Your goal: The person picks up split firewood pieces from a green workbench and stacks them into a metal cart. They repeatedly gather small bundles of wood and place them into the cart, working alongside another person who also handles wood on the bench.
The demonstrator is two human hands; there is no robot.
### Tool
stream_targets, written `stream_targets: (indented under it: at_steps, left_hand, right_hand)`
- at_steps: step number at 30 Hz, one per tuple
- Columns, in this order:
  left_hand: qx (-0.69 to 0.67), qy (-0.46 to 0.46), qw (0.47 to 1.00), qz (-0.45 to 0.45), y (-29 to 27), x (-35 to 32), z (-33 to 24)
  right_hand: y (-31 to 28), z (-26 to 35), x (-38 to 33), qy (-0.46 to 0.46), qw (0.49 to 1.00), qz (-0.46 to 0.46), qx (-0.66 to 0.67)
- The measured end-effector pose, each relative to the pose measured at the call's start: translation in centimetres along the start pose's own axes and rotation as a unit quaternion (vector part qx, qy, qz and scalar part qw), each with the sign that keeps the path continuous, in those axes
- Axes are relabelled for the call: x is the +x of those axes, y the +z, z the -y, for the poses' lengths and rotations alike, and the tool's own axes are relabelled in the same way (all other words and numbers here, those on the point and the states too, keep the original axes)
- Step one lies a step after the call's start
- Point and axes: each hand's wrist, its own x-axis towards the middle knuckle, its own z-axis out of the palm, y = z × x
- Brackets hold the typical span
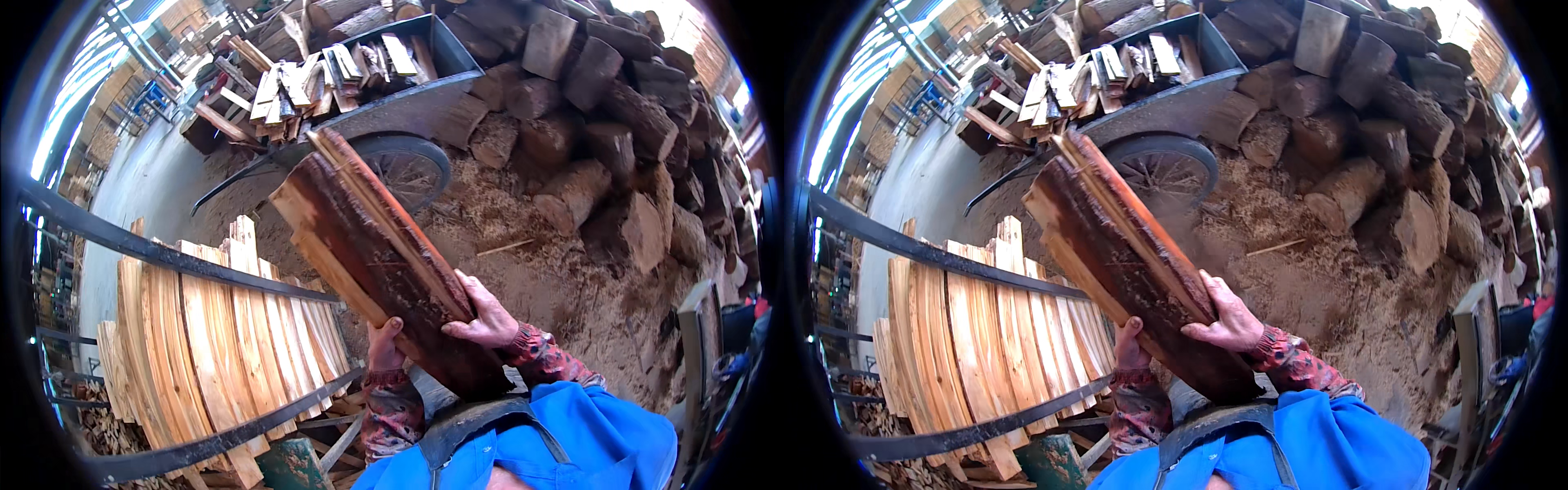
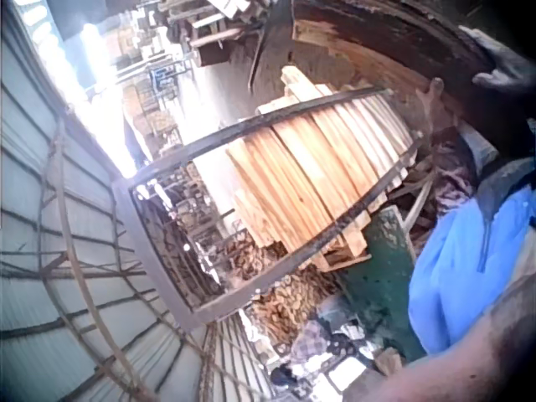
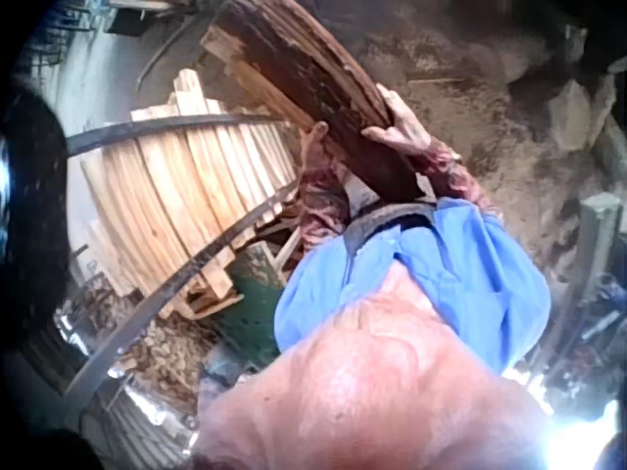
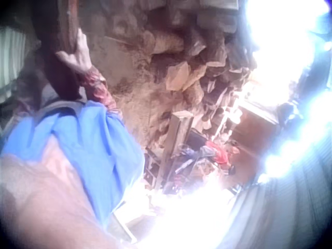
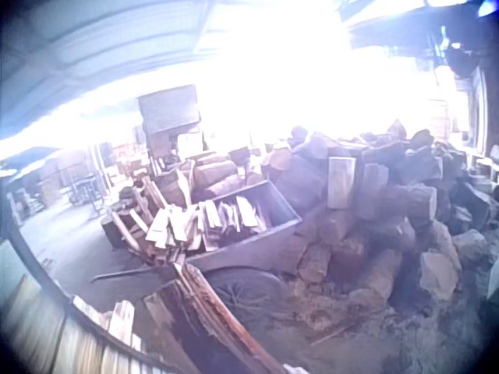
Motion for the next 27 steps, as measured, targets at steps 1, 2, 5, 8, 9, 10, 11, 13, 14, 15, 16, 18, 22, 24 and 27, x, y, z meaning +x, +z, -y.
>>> stream_targets:
  at_steps: [1, 2, 5, 8, 9, 10, 11, 13, 14, 15, 16, 18, 22, 24, 27]
  left_hand:
    - [0.006, 0.001, 1.0, 0.007, 1.1, 2.2, -0.2]
    - [0.006, -0.005, 1.0, 0.015, 1.7, 4.5, -0.2]
    - [0.006, -0.024, 0.999, -0.023, 3.4, 10.7, -0.6]
    - [-0.024, 0.002, 0.998, -0.049, 6.7, 16.2, -1.2]
    - [-0.008, 0.011, 0.999, -0.041, 7.2, 17.5, -1.4]
    - [0.002, 0.02, 0.999, -0.033, 7.5, 18.6, -1.4]
    - [0.012, 0.028, 0.999, -0.025, 7.8, 19.8, -1.4]
    - [0.007, 0.045, 0.998, -0.038, 8.8, 22.3, -1.6]
    - [0.007, 0.055, 0.997, -0.045, 9.1, 23.3, -1.9]
    - [0.004, 0.05, 0.997, -0.054, 9.2, 24.2, -2.1]
    - [0.001, 0.045, 0.997, -0.061, 9.2, 25.0, -2.5]
    - [-0.008, 0.048, 0.996, -0.07, 9.4, 27.2, -3.4]
    - [-0.031, 0.051, 0.995, -0.077, 11.7, 31.5, -6.7]
    - [-0.03, 0.048, 0.996, -0.071, 11.3, 34.5, -8.1]
    - [0.0, 0.042, 0.997, -0.058, 9.1, 39.7, -10.5]
  right_hand:
    - [-0.9, -0.7, 1.7, 0.005, 1.0, -0.006, -0.01]
    - [-1.7, -1.6, 3.6, -0.003, 1.0, -0.005, -0.002]
    - [-5.0, -4.3, 10.1, -0.019, 1.0, 0.005, 0.012]
    - [-7.8, -5.7, 15.5, -0.02, 1.0, 0.022, 0.009]
    - [-8.5, -6.1, 16.9, -0.024, 0.999, 0.025, 0.013]
    - [-9.2, -6.5, 18.4, -0.027, 0.999, 0.032, 0.013]
    - [-10.0, -6.8, 19.9, -0.03, 0.999, 0.038, 0.013]
    - [-11.4, -7.1, 23.0, -0.041, 0.998, 0.053, 0.014]
    - [-11.9, -7.2, 24.0, -0.033, 0.997, 0.062, 0.022]
    - [-12.3, -7.3, 25.1, -0.025, 0.997, 0.071, 0.03]
    - [-12.4, -7.6, 26.2, -0.031, 0.996, 0.073, 0.032]
    - [-12.8, -7.8, 28.9, -0.032, 0.996, 0.074, 0.042]
    - [-12.8, -8.4, 33.8, -0.027, 0.995, 0.074, 0.057]
    - [-12.4, -8.7, 36.8, -0.033, 0.995, 0.067, 0.066]
    - [-11.3, -8.6, 41.7, -0.042, 0.995, 0.037, 0.076]
